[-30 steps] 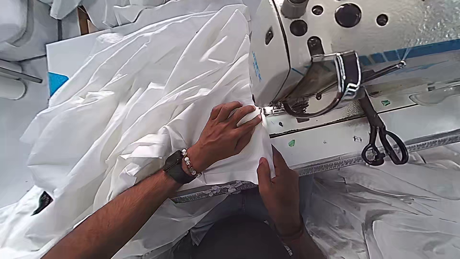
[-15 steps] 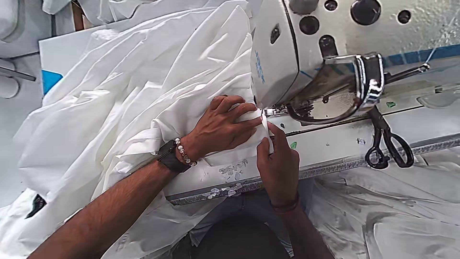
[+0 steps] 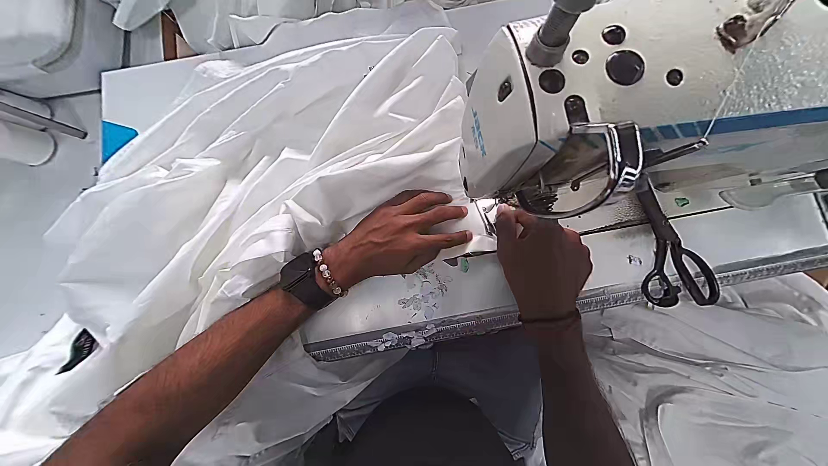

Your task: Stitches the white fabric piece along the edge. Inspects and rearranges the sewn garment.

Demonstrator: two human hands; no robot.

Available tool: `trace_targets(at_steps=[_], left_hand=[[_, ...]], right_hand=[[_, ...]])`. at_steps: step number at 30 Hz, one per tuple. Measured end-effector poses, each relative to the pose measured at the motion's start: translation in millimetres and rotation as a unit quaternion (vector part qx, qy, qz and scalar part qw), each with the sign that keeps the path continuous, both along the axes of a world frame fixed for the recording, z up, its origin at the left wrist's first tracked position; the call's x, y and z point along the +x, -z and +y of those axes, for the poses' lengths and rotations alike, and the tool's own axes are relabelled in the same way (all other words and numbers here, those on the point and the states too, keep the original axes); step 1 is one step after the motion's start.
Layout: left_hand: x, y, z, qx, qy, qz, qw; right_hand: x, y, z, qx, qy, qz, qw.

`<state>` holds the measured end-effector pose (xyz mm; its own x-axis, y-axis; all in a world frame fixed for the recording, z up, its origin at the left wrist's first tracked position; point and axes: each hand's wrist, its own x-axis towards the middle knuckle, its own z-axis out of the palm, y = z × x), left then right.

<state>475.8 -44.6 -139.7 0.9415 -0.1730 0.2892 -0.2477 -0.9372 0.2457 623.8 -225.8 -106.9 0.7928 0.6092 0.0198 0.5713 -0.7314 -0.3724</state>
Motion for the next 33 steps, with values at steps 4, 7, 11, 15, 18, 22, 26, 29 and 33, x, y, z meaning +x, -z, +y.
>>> trace_targets(at_steps=[4, 7, 11, 15, 18, 22, 26, 29, 33], left_hand=[[16, -9, -20, 0.004, 0.033, -0.023, 0.999], [23, -5, -16, 0.002, 0.022, -0.045, 0.999], [13, 6, 2, -0.013, -0.005, -0.032, 0.999], [24, -1, -9, -0.003, 0.033, -0.037, 0.999], [38, -6, -19, 0.022, 0.007, -0.087, 0.996], [47, -4, -23, 0.050, -0.015, -0.116, 0.992], [49, -2, -23, 0.061, -0.014, -0.113, 0.992], [45, 0, -22, 0.062, -0.009, -0.092, 0.994], [38, 2, -19, 0.048, -0.001, -0.077, 0.996]], right_hand=[[-14, 17, -12, 0.029, 0.004, -0.039, 0.999], [-12, 28, -25, 0.058, 0.010, -0.062, 0.996], [5, 17, -48, 0.033, 0.061, -0.102, 0.992], [-10, 26, -37, 0.126, 0.014, -0.048, 0.991], [-22, 39, -24, 0.110, 0.037, -0.046, 0.992], [-25, 45, -27, 0.159, 0.045, -0.053, 0.985], [-28, 50, -32, 0.174, 0.010, -0.092, 0.980], [-32, 51, -35, 0.161, -0.019, -0.110, 0.981], [-29, 48, -36, 0.206, 0.014, -0.072, 0.976]])
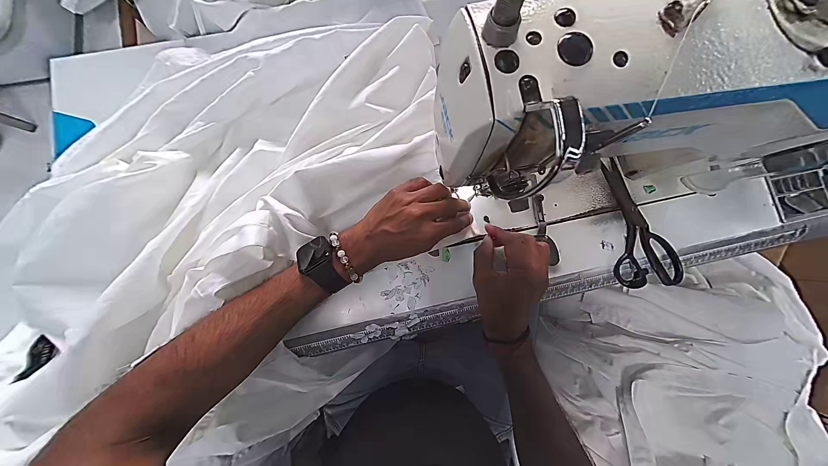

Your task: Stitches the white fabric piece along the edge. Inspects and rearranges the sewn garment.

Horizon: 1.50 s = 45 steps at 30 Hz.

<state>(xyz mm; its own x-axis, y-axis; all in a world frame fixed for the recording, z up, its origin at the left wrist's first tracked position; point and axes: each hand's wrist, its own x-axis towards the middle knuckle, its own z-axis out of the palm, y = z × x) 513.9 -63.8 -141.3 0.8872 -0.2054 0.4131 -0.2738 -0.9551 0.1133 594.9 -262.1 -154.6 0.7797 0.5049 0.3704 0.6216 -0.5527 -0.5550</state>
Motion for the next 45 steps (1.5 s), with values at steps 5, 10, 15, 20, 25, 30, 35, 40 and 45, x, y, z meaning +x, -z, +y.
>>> trace_targets(at_steps=[5, 10, 15, 20, 25, 30, 35, 40, 45], left_hand=[[-8, 0, -4, 0.017, -0.029, 0.011, 0.999], [-11, 0, -6, 0.023, -0.066, 0.011, 0.998], [-12, 0, -2, 0.004, -0.040, 0.024, 0.999], [-14, -1, -2, 0.030, -0.032, 0.009, 0.999], [-9, -5, -22, -0.136, -0.125, 0.039, 0.982], [-19, -1, -20, -0.127, -0.182, 0.057, 0.973], [-25, 1, -17, -0.048, -0.222, 0.064, 0.972], [-26, 3, -6, -0.056, -0.134, 0.040, 0.989], [-16, 5, 14, -0.044, -0.124, 0.026, 0.991]], right_hand=[[6, -14, 13, -0.053, 0.027, 0.093, 0.994], [0, -8, 21, -0.078, 0.018, 0.001, 0.997], [-11, -5, 7, -0.114, -0.049, -0.098, 0.987], [0, -15, -13, -0.041, -0.075, -0.029, 0.996], [17, -8, -3, -0.046, -0.130, -0.035, 0.990], [23, -4, 4, -0.009, -0.181, -0.067, 0.981], [29, -16, 0, -0.106, -0.243, -0.167, 0.950], [29, -29, 7, -0.174, -0.258, -0.177, 0.934], [34, -21, 20, -0.193, -0.234, -0.167, 0.938]])
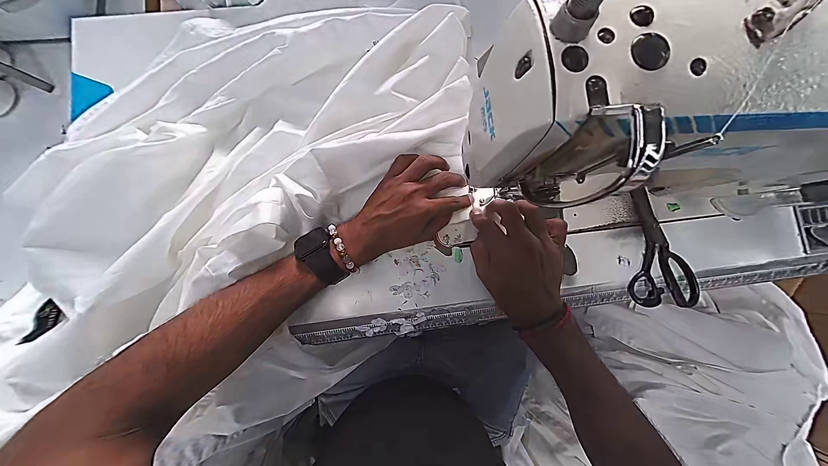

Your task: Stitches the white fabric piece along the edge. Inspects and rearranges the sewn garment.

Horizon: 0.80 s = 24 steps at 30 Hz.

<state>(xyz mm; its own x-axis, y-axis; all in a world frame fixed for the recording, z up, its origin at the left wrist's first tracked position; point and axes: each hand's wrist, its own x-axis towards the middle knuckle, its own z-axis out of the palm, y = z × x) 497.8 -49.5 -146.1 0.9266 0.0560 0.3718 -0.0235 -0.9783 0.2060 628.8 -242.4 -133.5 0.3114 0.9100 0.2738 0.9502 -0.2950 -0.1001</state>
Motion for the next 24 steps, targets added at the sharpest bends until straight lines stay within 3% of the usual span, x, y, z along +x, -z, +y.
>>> trace_targets(at_steps=[5, 8, 10, 12, 15, 24], left_hand=[[10, -4, 22, 0.021, 0.022, -0.014, 0.999], [17, -7, 35, 0.028, 0.025, -0.025, 0.999], [21, -8, 44, 0.026, 0.038, -0.029, 0.999], [21, -8, 48, 0.020, 0.044, -0.027, 0.998], [23, -9, 50, 0.020, 0.049, -0.033, 0.998], [17, -5, 42, 0.040, 0.091, -0.020, 0.995]], right_hand=[[2, 3, 12, -0.047, 0.028, -0.022, 0.998], [15, -14, 2, -0.031, 0.042, 0.024, 0.998], [48, -39, -25, 0.029, 0.112, 0.036, 0.993], [98, -58, -59, 0.040, 0.240, 0.020, 0.970], [150, -35, -88, 0.017, 0.321, -0.013, 0.947], [142, -11, -91, 0.025, 0.323, -0.023, 0.946]])
